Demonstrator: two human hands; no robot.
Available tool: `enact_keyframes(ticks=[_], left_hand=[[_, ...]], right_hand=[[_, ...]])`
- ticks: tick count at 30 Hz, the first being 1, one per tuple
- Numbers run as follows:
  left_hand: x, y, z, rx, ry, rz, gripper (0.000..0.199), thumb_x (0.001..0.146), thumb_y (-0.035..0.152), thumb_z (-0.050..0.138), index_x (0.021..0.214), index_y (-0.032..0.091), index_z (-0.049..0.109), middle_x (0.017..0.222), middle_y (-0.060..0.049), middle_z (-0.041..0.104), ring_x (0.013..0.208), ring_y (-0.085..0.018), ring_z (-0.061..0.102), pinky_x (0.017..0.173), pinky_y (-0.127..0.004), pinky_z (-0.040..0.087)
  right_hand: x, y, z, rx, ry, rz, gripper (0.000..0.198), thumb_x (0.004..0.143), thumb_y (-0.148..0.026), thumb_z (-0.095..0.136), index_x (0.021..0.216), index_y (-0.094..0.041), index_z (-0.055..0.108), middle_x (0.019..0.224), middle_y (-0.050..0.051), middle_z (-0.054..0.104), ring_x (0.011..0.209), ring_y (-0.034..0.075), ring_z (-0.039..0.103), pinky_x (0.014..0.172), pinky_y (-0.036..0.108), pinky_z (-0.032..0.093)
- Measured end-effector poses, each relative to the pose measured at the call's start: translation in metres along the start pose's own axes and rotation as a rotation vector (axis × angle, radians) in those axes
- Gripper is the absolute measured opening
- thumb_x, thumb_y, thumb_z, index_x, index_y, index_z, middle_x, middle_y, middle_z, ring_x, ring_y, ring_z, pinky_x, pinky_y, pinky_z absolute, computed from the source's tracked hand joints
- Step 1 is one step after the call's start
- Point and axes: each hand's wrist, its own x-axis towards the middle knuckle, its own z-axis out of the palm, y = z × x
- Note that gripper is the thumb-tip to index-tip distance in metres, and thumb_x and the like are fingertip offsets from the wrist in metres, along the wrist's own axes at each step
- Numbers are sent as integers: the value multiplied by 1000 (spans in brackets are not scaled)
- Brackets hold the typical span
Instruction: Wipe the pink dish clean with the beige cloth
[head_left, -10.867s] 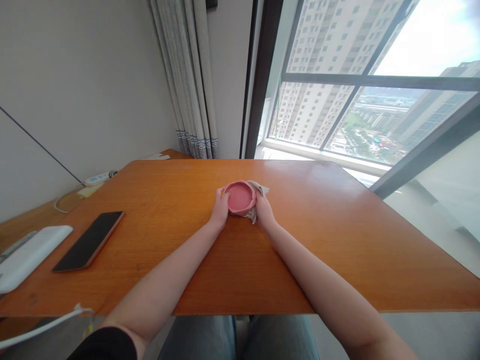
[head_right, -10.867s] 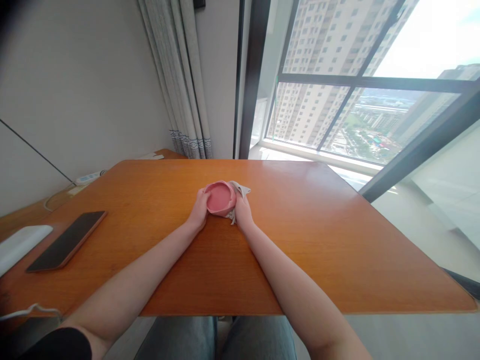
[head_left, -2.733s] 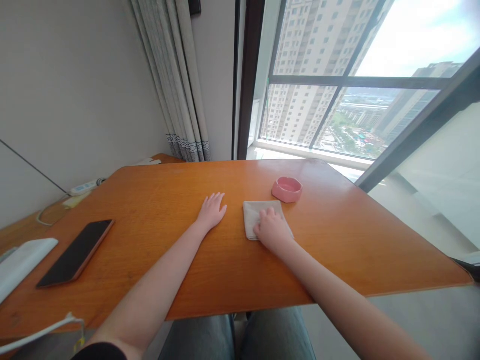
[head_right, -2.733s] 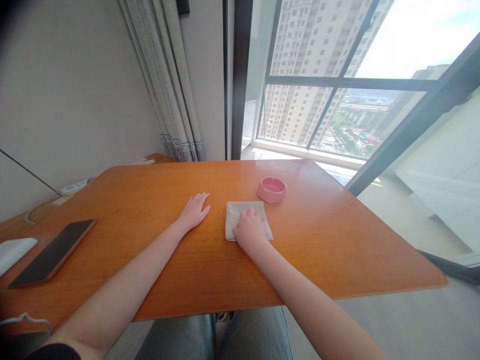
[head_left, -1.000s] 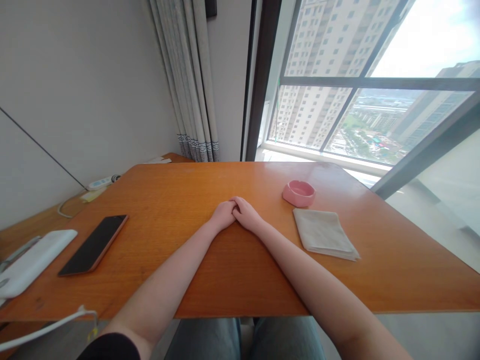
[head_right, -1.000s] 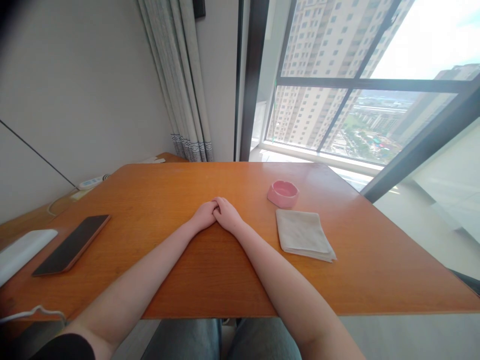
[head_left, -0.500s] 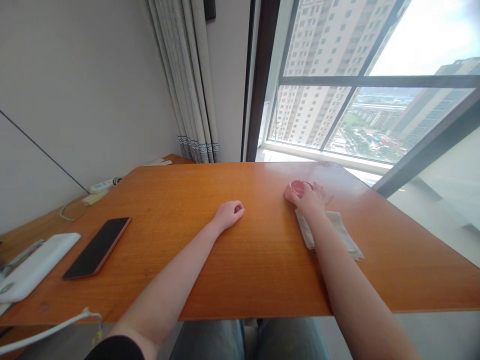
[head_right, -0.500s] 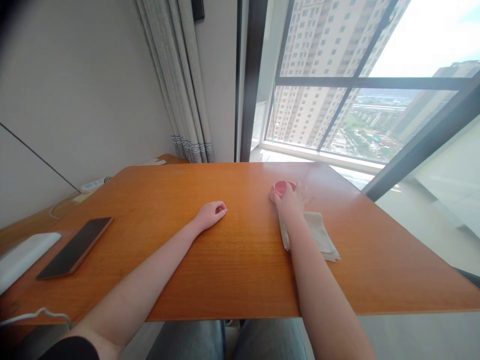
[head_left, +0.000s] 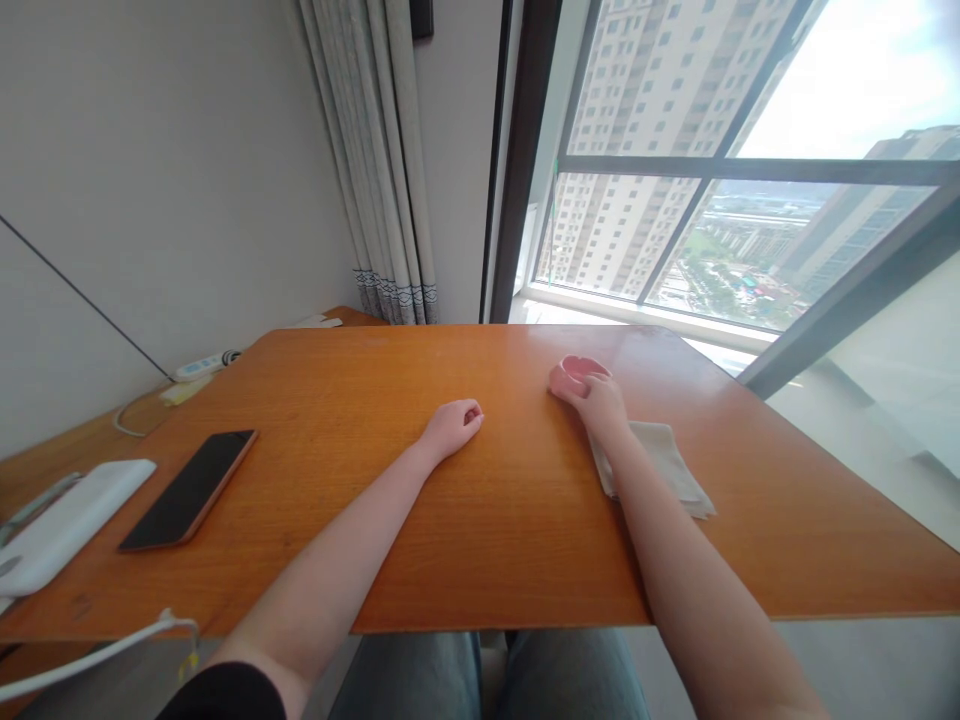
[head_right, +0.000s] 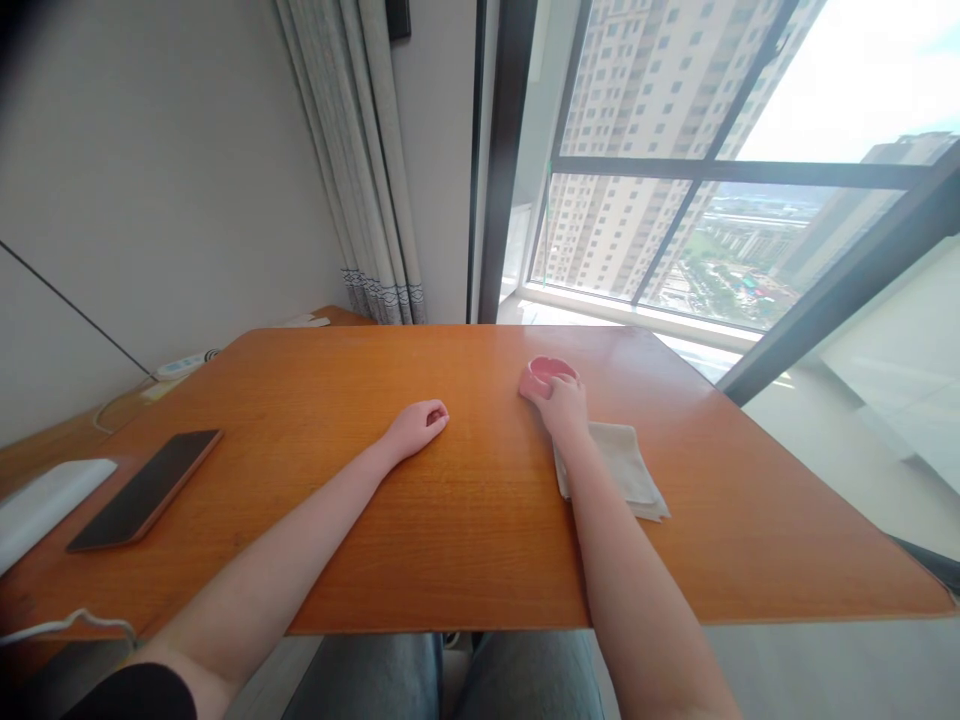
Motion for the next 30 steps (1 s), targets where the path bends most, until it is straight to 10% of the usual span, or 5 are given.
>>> enact_keyframes(ticks=[7, 13, 19, 30], left_hand=[[-7, 20, -9, 176, 257, 332, 57, 80, 32, 63, 132, 21, 44, 153, -13, 25, 143, -30, 17, 114, -51, 21], [-5, 19, -11, 223, 213, 398, 10, 86, 28, 55, 90, 19, 57, 112, -11, 57, 137, -26, 30, 114, -49, 29], [-5, -15, -48, 358, 484, 146, 16, 79, 29, 64, 83, 19, 53, 99, -10, 54, 134, -30, 33, 112, -50, 31], [-73, -135, -126, 732, 522, -387, 32, 73, 40, 63, 92, 15, 57, 103, -15, 54, 126, -34, 34, 109, -46, 29]], right_hand=[[-29, -78, 16, 249, -130, -396, 20, 78, -38, 66, 77, -18, 64, 105, 11, 60, 108, 27, 50, 100, 44, 39], [-51, -101, 21, 393, -127, -516, 18, 83, -35, 61, 92, -20, 65, 141, 11, 42, 135, 28, 33, 112, 50, 31], [-50, -92, 20, 418, -15, -360, 50, 87, -28, 52, 135, -21, 41, 158, 12, 6, 146, 29, 11, 114, 53, 26], [-44, -89, 23, 351, 3, -259, 40, 84, -19, 49, 124, -17, 51, 157, 13, 6, 146, 31, 9, 115, 53, 23]])
